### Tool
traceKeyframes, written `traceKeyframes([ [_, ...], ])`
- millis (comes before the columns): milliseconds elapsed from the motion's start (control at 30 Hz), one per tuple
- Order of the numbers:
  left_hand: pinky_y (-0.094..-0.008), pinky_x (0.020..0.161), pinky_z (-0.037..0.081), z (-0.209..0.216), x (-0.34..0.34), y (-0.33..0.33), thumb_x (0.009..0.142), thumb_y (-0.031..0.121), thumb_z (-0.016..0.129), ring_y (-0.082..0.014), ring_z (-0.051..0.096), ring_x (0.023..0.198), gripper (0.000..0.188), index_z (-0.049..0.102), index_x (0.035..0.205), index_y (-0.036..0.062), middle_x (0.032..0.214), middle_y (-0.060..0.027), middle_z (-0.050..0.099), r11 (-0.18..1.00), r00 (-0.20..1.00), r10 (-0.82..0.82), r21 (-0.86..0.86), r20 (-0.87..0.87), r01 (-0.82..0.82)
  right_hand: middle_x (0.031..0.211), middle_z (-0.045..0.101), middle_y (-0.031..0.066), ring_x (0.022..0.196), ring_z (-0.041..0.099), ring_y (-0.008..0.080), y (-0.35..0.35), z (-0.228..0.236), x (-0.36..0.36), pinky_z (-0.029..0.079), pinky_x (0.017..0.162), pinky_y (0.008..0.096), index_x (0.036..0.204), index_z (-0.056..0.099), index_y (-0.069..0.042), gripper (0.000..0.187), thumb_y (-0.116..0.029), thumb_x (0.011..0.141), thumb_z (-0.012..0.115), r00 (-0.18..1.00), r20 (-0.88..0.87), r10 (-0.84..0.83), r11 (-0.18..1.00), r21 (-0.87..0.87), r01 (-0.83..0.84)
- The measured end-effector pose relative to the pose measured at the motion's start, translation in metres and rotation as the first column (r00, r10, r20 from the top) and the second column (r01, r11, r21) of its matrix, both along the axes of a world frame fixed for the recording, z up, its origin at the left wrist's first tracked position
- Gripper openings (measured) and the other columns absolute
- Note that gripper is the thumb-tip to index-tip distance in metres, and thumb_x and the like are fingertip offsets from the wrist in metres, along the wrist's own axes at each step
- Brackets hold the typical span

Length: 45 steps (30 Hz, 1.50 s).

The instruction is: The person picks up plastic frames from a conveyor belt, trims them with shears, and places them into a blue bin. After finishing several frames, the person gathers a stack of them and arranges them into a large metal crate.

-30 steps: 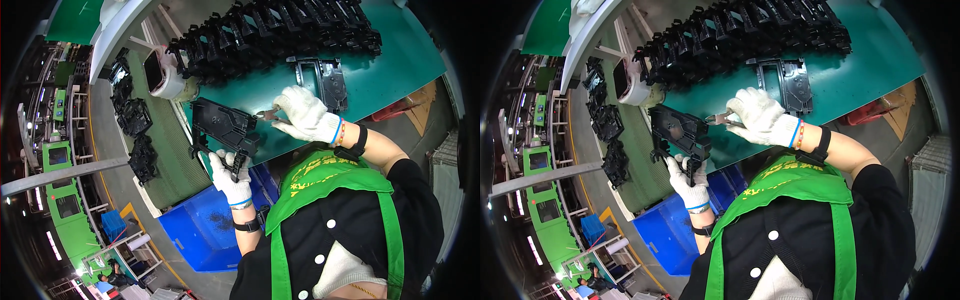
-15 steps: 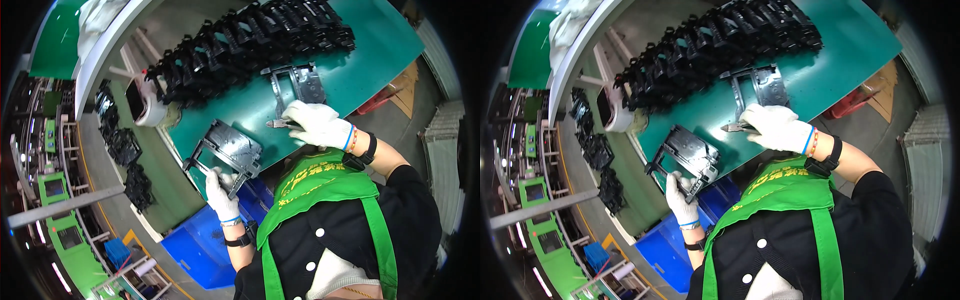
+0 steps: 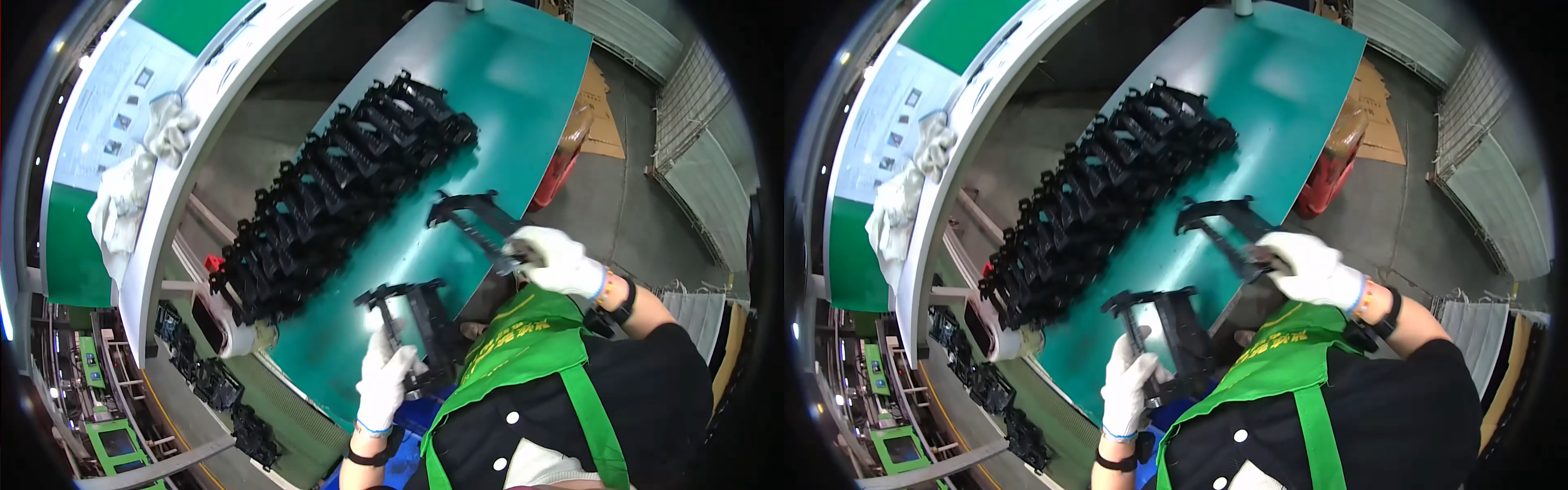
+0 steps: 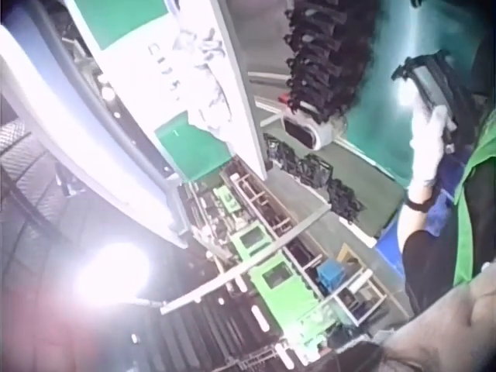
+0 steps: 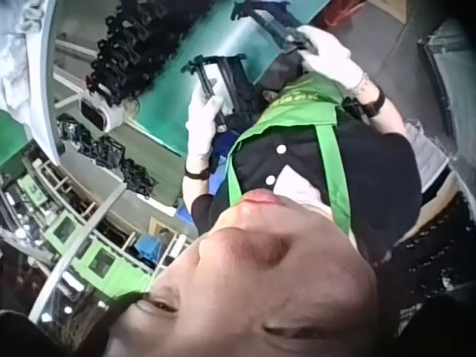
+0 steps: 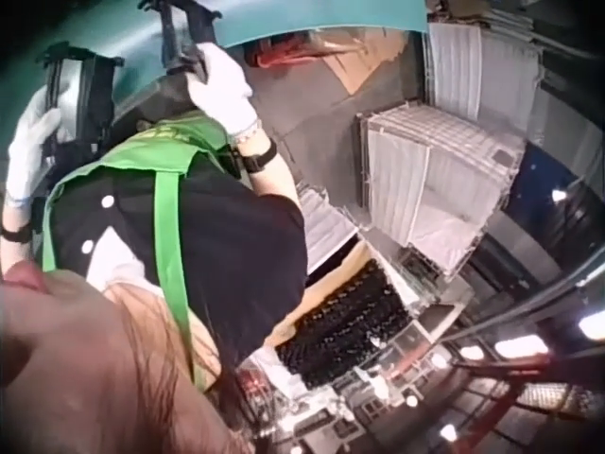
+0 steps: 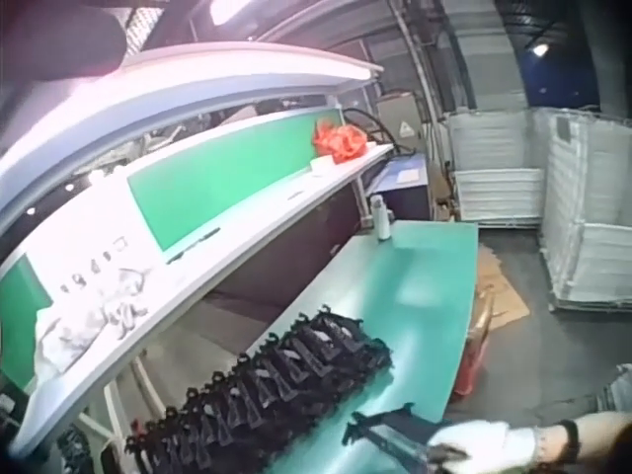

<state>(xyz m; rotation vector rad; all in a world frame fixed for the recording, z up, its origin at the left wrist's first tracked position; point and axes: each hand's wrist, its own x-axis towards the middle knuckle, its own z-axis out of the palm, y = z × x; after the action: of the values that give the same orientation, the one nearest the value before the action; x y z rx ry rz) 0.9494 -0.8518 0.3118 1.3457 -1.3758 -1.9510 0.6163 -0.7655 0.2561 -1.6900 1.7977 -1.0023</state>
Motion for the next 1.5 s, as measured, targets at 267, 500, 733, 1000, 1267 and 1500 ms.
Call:
traceKeyframes([
  [267, -0.0362, 0.073, 0.055, 0.032, -0.26, -0.082, 0.095, 0.029, 0.06, -0.0212, 0.07, 0.078, 0.058, 0.049, 0.142, -0.0028, 0.082, -0.0127, 0.069, 0.807, 0.864, -0.45, -0.313, 0.224, 0.501, 0.102, 0.064, 0.0037, 0.088, 0.065, 0.0129, 0.039, -0.034, -0.155, 0.057, 0.08, 0.0304, 0.114, 0.058, -0.002, 0.037, 0.015, 0.082, 0.064, 0.729, 0.454, -0.513, 0.803, -0.046, 0.594],
  [500, -0.0408, 0.078, 0.056, -0.028, -0.408, -0.212, 0.091, 0.032, 0.062, -0.033, 0.073, 0.089, 0.036, 0.069, 0.108, 0.0012, 0.088, -0.0181, 0.073, 0.704, 0.864, -0.233, -0.535, 0.447, 0.467, 0.104, 0.063, 0.004, 0.096, 0.064, 0.0129, -0.045, -0.053, -0.219, 0.055, 0.085, 0.0288, 0.115, 0.058, -0.003, 0.036, 0.014, 0.084, 0.063, 0.681, 0.603, -0.415, 0.846, -0.018, 0.532],
  [733, -0.0452, 0.088, 0.056, -0.038, -0.417, -0.263, 0.092, 0.035, 0.063, -0.0372, 0.072, 0.099, 0.038, 0.072, 0.107, 0.0007, 0.099, -0.0211, 0.073, 0.41, 0.655, 0.041, -0.611, 0.754, 0.677, 0.116, 0.063, 0.0065, 0.11, 0.062, 0.0177, -0.15, -0.107, -0.239, 0.05, 0.099, 0.0318, 0.123, 0.057, -0.003, 0.042, 0.007, 0.083, 0.07, 0.772, 0.601, -0.209, 0.955, -0.046, 0.294],
  [1000, -0.05, 0.092, 0.056, 0.016, -0.364, -0.199, 0.093, 0.037, 0.061, -0.038, 0.07, 0.104, 0.041, 0.071, 0.116, 0.0051, 0.113, -0.0213, 0.071, 0.391, 0.583, 0.243, -0.629, 0.775, 0.672, 0.132, 0.06, 0.0167, 0.128, 0.058, 0.0306, -0.18, -0.051, -0.228, 0.044, 0.111, 0.0359, 0.146, 0.05, -0.001, 0.067, -0.008, 0.084, 0.074, 0.995, 0.099, -0.007, 0.999, 0.042, 0.003],
  [1267, -0.0466, 0.1, 0.053, 0.017, -0.236, -0.147, 0.09, 0.039, 0.069, -0.0363, 0.065, 0.115, 0.047, 0.069, 0.125, 0.0079, 0.121, -0.0172, 0.071, 0.356, 0.63, 0.306, -0.7, 0.713, 0.619, 0.121, 0.066, 0.0131, 0.109, 0.067, 0.0288, -0.121, -0.044, -0.199, 0.054, 0.096, 0.0356, 0.135, 0.06, -0.005, 0.049, -0.011, 0.087, 0.072, 0.972, 0.05, -0.229, 0.955, -0.183, 0.234],
  [1500, -0.0477, 0.11, 0.044, 0.006, -0.189, -0.17, 0.091, 0.048, 0.069, -0.0382, 0.056, 0.128, 0.061, 0.066, 0.129, 0.0001, 0.134, -0.0202, 0.065, 0.279, 0.565, 0.476, -0.726, 0.673, 0.629, 0.101, 0.068, 0.0143, 0.091, 0.07, 0.0334, -0.108, -0.024, -0.105, 0.058, 0.079, 0.0436, 0.113, 0.07, -0.014, 0.027, -0.014, 0.087, 0.068, 0.918, -0.219, 0.331, 0.943, 0.041, -0.33],
])
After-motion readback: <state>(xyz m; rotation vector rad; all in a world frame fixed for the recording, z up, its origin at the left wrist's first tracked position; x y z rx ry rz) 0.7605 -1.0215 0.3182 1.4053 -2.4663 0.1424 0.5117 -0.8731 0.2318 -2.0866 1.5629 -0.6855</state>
